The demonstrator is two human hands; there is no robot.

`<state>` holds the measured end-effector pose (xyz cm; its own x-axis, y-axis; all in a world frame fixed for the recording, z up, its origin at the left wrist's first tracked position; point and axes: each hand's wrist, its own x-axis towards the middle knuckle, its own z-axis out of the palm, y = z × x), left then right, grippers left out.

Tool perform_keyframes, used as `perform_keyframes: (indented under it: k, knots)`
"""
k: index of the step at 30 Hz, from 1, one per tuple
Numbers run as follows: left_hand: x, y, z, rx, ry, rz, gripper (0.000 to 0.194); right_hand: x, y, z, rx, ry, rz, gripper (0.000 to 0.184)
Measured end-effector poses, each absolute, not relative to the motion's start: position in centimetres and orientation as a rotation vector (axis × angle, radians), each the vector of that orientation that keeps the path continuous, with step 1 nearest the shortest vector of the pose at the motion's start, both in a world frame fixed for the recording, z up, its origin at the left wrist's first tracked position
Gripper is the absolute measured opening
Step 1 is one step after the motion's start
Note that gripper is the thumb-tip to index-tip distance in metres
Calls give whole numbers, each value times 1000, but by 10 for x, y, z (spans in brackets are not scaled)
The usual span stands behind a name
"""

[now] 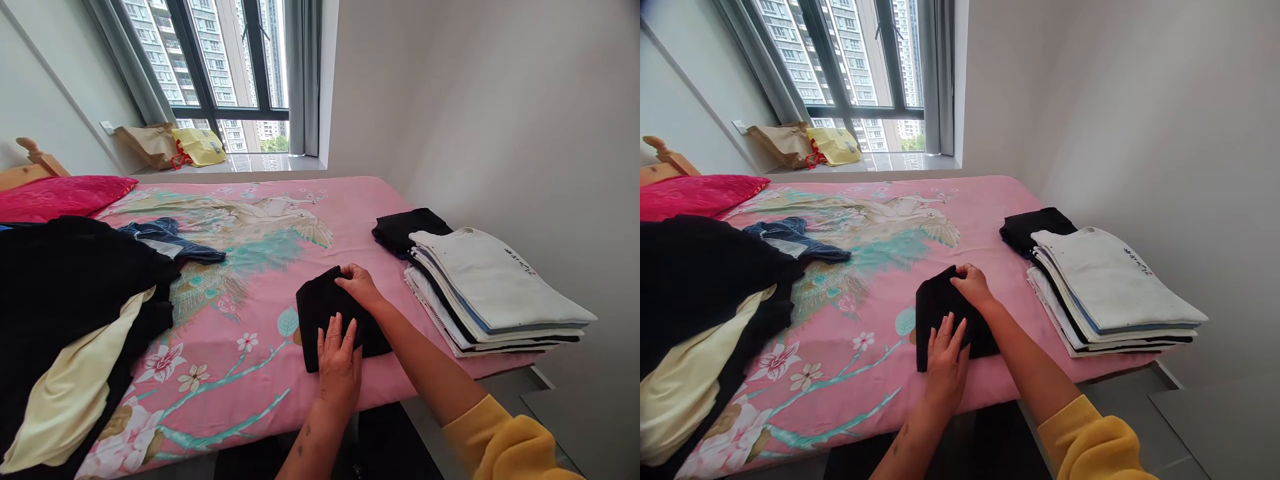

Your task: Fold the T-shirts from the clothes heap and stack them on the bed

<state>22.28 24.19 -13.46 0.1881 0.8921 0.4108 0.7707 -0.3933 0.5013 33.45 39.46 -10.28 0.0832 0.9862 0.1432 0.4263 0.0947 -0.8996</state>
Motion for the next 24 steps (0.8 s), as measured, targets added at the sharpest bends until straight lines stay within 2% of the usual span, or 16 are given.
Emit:
perform_keyframes:
  k: [3,5,9,12,16,20,22,24]
  knots:
    - [251,248,-142,2283,1543,754,46,370,399,-133,-1583,-1420,767,15]
    - [254,247,-146,2321,1479,661,48,384,398,-149,-1644,-1376,726,19]
    - [227,247,-144,2423,1427,730,39,383,384,-152,-1644,-1350,608,33]
    - [199,268,-141,2417,1579,768,40,353,365,-142,-1466,-1567,503,29]
    - [178,311,-146,2388,1728,541,45,313,346,-148,-1305,-2026,464,37]
    - [167,333,-160,2216,1836,285,58,326,355,-170,-1566,-2186,398,42]
    - [161,338,-165,2179,1846,293,63,345,363,-172,-1752,-2045,338,42]
    - [155,343,-166,2164,1840,381,58,360,365,-164,-1835,-1895,308,39]
